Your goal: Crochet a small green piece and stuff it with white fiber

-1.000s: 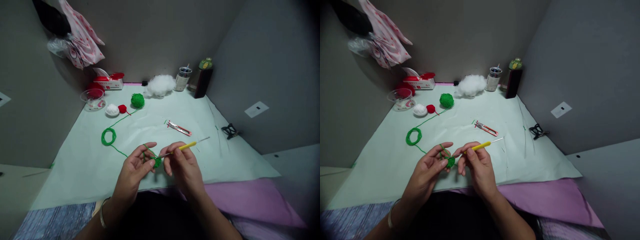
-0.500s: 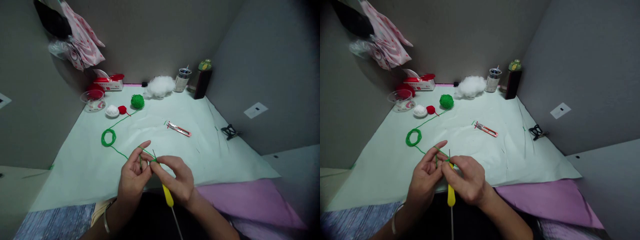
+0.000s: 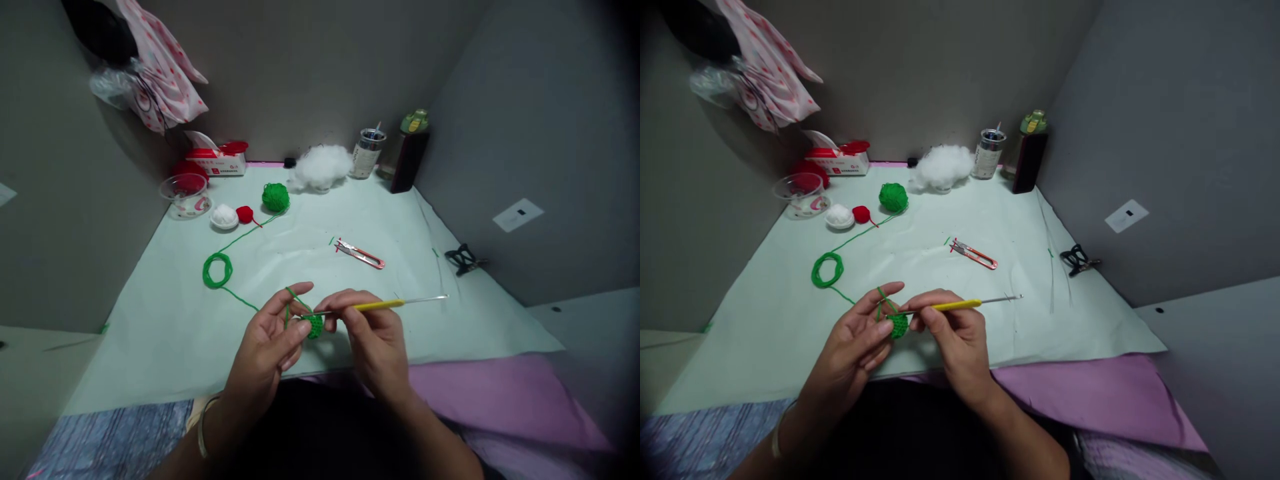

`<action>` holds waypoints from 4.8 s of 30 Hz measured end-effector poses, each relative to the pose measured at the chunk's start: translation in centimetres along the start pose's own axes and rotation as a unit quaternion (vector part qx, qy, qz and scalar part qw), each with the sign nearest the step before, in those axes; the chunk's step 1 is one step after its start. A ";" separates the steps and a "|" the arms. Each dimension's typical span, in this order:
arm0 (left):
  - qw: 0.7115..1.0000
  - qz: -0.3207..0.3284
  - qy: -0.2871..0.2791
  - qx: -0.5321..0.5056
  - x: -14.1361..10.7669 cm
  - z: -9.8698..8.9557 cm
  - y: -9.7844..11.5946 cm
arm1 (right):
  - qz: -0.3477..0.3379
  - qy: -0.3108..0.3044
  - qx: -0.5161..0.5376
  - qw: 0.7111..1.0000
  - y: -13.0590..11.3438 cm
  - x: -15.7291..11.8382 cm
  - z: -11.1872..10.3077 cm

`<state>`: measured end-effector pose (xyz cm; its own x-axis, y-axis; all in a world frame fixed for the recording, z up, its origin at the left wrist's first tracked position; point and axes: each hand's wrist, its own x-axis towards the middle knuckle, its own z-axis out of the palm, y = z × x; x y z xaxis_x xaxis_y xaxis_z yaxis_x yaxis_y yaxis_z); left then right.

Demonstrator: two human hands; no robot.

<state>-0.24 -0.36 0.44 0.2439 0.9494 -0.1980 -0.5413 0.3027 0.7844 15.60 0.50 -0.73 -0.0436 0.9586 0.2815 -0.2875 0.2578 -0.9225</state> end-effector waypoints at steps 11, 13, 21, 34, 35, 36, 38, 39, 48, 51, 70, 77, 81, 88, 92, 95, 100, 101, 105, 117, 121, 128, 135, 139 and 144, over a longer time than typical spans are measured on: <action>0.991 0.068 0.069 0.094 -0.4 -0.3 -0.4 | -0.103 -0.032 -0.139 0.984 -0.8 -0.8 -0.2; 0.982 0.106 0.102 0.121 -0.5 -0.1 -0.8 | -0.213 -0.069 -0.286 0.932 -0.7 -1.2 -0.5; 0.996 -0.070 0.015 -0.061 0.2 0.0 -0.2 | -0.205 0.002 -0.252 0.946 -0.3 -1.2 -0.7; 0.999 0.006 0.041 -0.005 0.3 -0.2 -0.8 | -0.210 -0.035 -0.313 0.926 0.0 -1.5 0.1; 0.999 -0.018 0.035 -0.030 0.3 -0.2 -0.7 | -0.217 -0.041 -0.326 0.919 -0.1 -1.5 0.0; 0.997 -0.044 0.030 -0.056 0.4 -0.3 -0.6 | -0.213 -0.033 -0.320 0.922 -0.1 -1.5 -0.1; 0.992 -0.078 0.034 -0.095 0.6 -0.3 -0.3 | -0.175 0.012 -0.264 0.948 -0.1 -1.3 -0.2; 0.990 -0.078 0.043 -0.107 0.7 -0.3 -0.2 | -0.147 0.037 -0.218 0.964 -0.1 -1.1 -0.2; 0.999 0.016 0.021 0.024 0.4 -0.3 -0.9 | -0.009 0.022 -0.039 0.999 0.4 -0.4 0.3; 0.999 0.017 0.017 0.030 0.3 -0.4 -0.8 | 0.030 0.031 0.009 0.999 0.8 -0.3 0.0; 0.999 0.003 -0.014 0.035 0.5 -0.1 -0.5 | 0.056 0.009 0.035 0.998 0.5 0.1 -0.5; 0.995 0.028 0.011 0.092 0.2 -0.7 -1.0 | 0.069 0.031 0.040 0.996 0.5 0.2 -0.3; 0.995 0.028 0.025 0.093 0.3 -0.6 -0.9 | 0.083 0.031 0.071 0.994 0.2 0.6 -0.1; 0.979 0.077 0.084 0.169 0.2 -0.5 -0.7 | -0.053 -0.008 -0.124 0.991 -0.5 -0.5 -0.4; 0.963 0.120 0.131 0.201 -0.2 -0.2 -1.1 | -0.214 -0.072 -0.334 0.915 0.0 -1.2 -0.5; 0.994 0.029 0.079 0.073 -0.1 0.0 -0.9 | -0.265 -0.064 -0.403 0.874 0.6 -1.3 -0.6; 0.995 -0.073 0.014 -0.072 0.6 -0.4 0.1 | -0.136 0.040 -0.200 0.969 0.2 -0.8 -0.4; 0.996 -0.055 0.022 -0.071 0.6 -0.4 0.2 | -0.100 0.051 -0.139 0.984 0.0 -0.6 -0.3; 0.999 -0.016 0.006 -0.032 0.3 -0.2 0.0 | -0.061 0.013 -0.068 0.996 -0.1 0.0 0.1; 0.990 -0.084 0.028 -0.112 1.1 -0.4 -0.4 | -0.195 0.018 -0.269 0.943 0.7 -1.2 -0.5; 0.995 -0.023 0.043 -0.086 1.0 -0.4 -0.4 | -0.029 0.056 -0.046 0.997 0.6 -0.4 -0.1; 0.997 0.037 0.025 0.057 0.4 -0.8 -1.4 | 0.030 0.052 0.004 0.998 1.0 -0.4 0.2; 0.998 0.039 0.034 0.042 0.6 -0.6 -0.8 | 0.051 0.027 0.062 0.996 0.5 0.2 0.0; 0.994 0.059 0.057 0.078 0.4 -0.7 -1.0 | -0.018 0.010 -0.064 0.998 0.0 -0.4 -0.2; 0.974 0.124 0.113 0.153 0.1 -0.4 -1.3 | -0.240 -0.067 -0.351 0.903 -0.5 -1.3 -0.1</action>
<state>0.10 -0.62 -0.82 -0.0654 0.9949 -0.0771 -0.2878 0.0552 0.9561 15.93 -0.89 -0.70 -0.2038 0.7052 0.6791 0.3709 0.6976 -0.6130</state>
